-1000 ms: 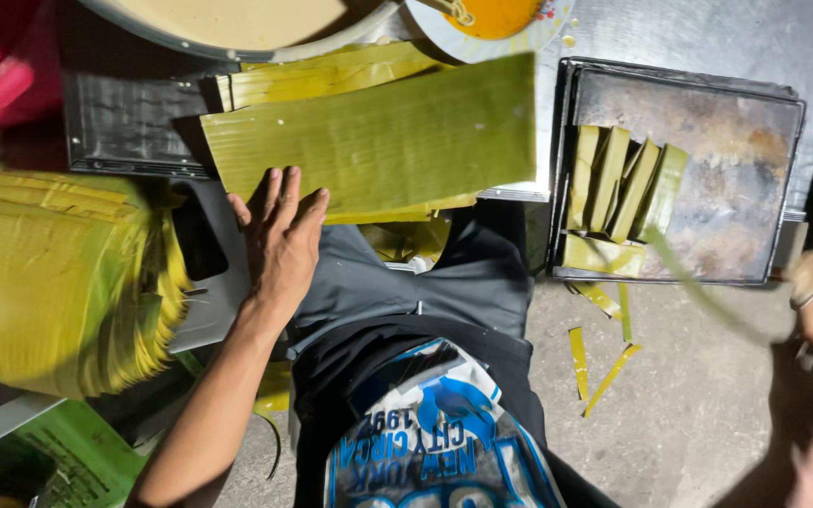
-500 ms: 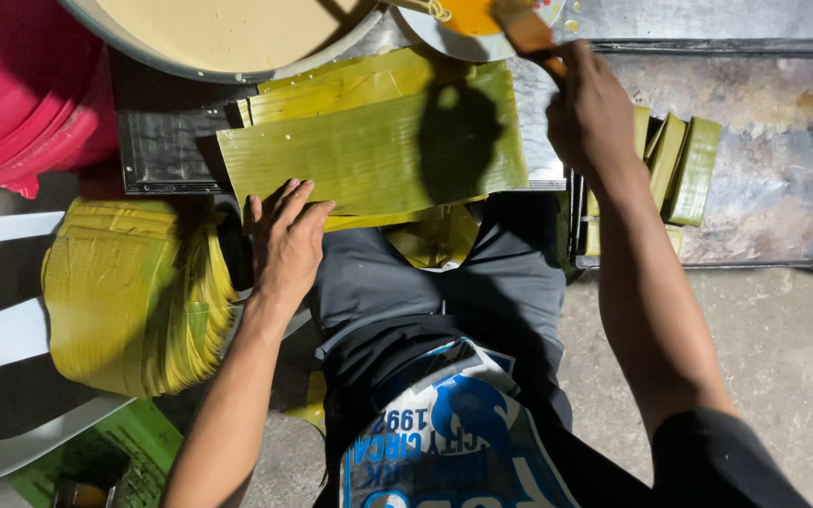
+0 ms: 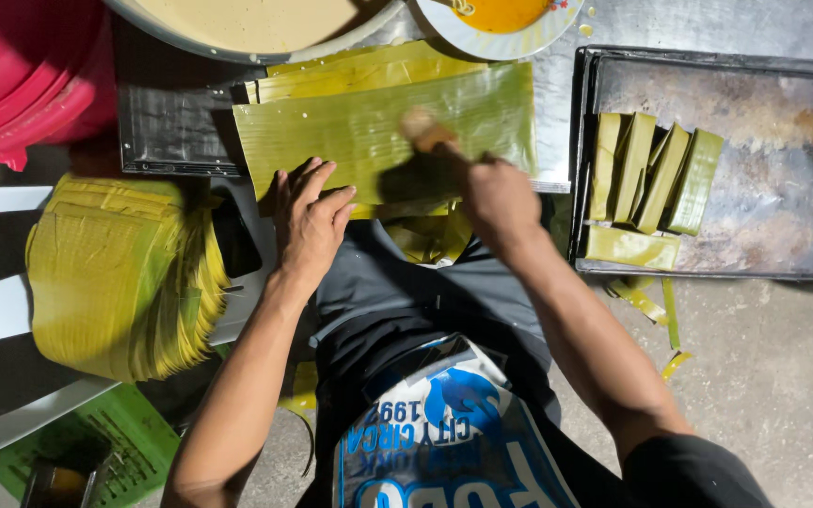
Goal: The person prepares tamales by applying a liquid with a brush to banana leaves, ladling batter onto the leaves, and folding the leaves into rectangular packets.
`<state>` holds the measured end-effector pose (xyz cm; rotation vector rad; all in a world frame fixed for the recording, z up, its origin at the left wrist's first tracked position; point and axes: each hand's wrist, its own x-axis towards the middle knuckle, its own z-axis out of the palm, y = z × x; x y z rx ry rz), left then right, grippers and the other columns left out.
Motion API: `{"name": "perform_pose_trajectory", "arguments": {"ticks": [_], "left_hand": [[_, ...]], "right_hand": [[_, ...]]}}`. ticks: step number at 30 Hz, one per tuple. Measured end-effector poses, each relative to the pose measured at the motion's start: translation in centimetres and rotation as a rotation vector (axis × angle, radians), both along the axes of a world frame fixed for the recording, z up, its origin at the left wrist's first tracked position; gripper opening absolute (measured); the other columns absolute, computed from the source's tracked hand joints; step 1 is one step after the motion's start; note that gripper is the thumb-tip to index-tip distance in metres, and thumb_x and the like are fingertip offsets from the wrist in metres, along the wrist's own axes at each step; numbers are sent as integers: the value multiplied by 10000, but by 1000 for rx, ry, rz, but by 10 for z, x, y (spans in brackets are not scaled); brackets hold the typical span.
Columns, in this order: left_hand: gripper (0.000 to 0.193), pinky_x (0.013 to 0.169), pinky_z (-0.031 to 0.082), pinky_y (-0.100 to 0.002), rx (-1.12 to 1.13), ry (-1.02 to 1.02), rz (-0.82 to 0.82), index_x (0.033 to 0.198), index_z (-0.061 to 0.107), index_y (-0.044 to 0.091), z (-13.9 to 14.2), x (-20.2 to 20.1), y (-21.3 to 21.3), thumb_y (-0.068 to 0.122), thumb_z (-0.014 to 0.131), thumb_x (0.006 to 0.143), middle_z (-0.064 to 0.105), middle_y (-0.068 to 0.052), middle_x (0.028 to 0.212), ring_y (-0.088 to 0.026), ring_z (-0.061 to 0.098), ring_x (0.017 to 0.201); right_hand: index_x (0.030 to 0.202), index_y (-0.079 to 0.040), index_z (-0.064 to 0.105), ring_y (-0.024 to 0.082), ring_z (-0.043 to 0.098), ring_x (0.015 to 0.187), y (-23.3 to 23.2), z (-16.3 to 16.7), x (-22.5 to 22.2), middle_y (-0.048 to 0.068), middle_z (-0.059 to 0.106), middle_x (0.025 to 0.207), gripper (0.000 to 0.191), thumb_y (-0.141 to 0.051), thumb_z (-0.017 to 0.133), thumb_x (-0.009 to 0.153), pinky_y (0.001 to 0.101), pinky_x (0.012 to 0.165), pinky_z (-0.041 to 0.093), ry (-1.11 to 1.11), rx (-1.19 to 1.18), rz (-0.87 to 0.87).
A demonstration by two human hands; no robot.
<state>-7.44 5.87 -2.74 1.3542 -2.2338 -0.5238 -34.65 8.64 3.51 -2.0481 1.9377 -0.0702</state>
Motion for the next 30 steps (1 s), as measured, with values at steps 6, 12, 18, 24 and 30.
{"name": "perform_pose_trajectory", "arguments": {"ticks": [6,12,18,24,30], "left_hand": [[249,1200,291,-594,17,15,-39,1106,811,118,11,6,0,150,810,859,632,-121,1395,-337,523,1378],[165,1187,308,-576,0,29,1,996,826,139,7,15,-6,195,844,842,663,-94,1376,-298,528,1382],[136,1217,268,-586,28,-19,-42,936,837,152,0,17,-15,185,836,805,660,-110,1375,-291,509,1398],[104,1222,267,-578,59,3,-55,884,830,139,2,20,-21,144,826,780,675,-105,1346,-292,519,1379],[131,1216,278,-583,41,91,-13,917,823,137,-1,20,-23,173,824,791,681,-79,1318,-288,530,1363]], "right_hand": [[1102,-200,773,377,712,752,2,25,-24,193,749,893,244,-332,617,969,499,637,572,122,225,46],[1405,-72,667,436,653,1040,1,4,-109,224,711,1134,393,-102,619,1016,545,871,538,-77,-384,-223],[1429,-73,542,266,695,1128,-82,21,-59,168,557,1380,342,-284,531,1161,373,867,636,-881,-331,-268],[1136,-87,712,355,702,840,-198,56,3,174,714,983,198,-247,688,1021,481,751,565,-356,-445,309],[1051,-135,737,373,674,728,-247,86,-28,183,691,817,178,-285,696,964,489,637,536,401,-423,292]]}}
